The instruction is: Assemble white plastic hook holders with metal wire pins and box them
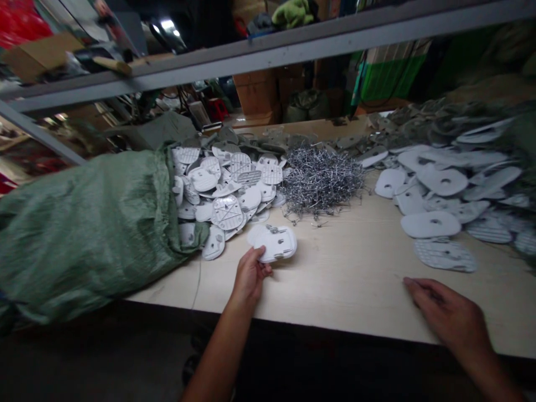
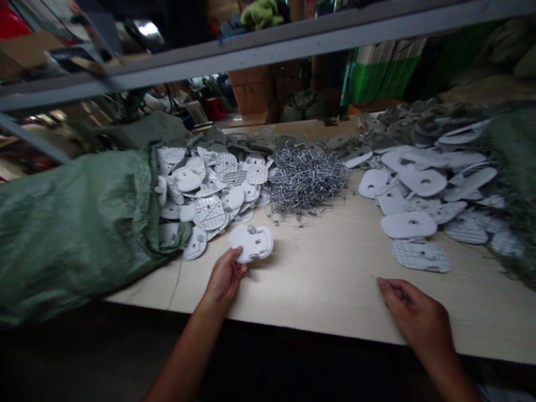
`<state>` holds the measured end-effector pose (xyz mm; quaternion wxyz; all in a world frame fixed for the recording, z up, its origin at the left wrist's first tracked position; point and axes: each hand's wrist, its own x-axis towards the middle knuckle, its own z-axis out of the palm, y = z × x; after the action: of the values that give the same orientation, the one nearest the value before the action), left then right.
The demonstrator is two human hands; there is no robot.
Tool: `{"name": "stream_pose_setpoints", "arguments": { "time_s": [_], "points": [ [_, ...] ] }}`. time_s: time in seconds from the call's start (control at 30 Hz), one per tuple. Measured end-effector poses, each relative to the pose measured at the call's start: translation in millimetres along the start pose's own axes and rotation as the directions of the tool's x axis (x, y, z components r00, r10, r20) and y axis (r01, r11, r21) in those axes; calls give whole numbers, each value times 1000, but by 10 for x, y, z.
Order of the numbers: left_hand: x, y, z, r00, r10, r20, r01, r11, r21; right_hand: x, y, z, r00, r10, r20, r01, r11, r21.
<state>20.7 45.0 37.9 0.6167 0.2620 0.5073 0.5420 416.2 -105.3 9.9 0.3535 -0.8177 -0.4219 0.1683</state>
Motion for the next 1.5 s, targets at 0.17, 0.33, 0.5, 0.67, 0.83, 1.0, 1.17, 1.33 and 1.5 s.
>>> {"name": "stream_pose_setpoints", "arguments": {
  "time_s": [0.17,0.33,0.5,0.67,0.83,1.0,1.17,1.33,1.5],
  "points": [
    [-75,-100,178,992,-121,28,123,989,-87,33,-112,-15,996,67,51,-70,996,62],
    [-191,-183,356,970,-228,80,237,963,-131,-17,-399,54,945,168,282,-238,943,234],
    [-387,-291,493,946,-281,162,299,949,-101,-142,-813,304,797,37,602,-369,819,439],
    [-592,-340,562,920,-305,244,318,948,-15,-201,-1161,600,683,-22,731,-585,583,564],
    [-726,-194,419,836,-372,404,414,910,-20,-158,-1329,582,675,-42,737,-608,534,587],
    [-737,-197,267,634,-515,578,656,753,-49,-183,-1403,498,542,-129,830,-609,621,494],
    [-684,-364,388,383,-608,696,796,600,85,-221,-1432,565,505,-235,830,-448,751,485],
    [-604,-308,514,401,-570,717,739,664,114,57,-1185,325,858,-215,466,35,931,364],
    [-454,-149,406,561,-550,619,667,743,55,512,-522,-267,974,-220,54,226,957,-184]
  ]
}}
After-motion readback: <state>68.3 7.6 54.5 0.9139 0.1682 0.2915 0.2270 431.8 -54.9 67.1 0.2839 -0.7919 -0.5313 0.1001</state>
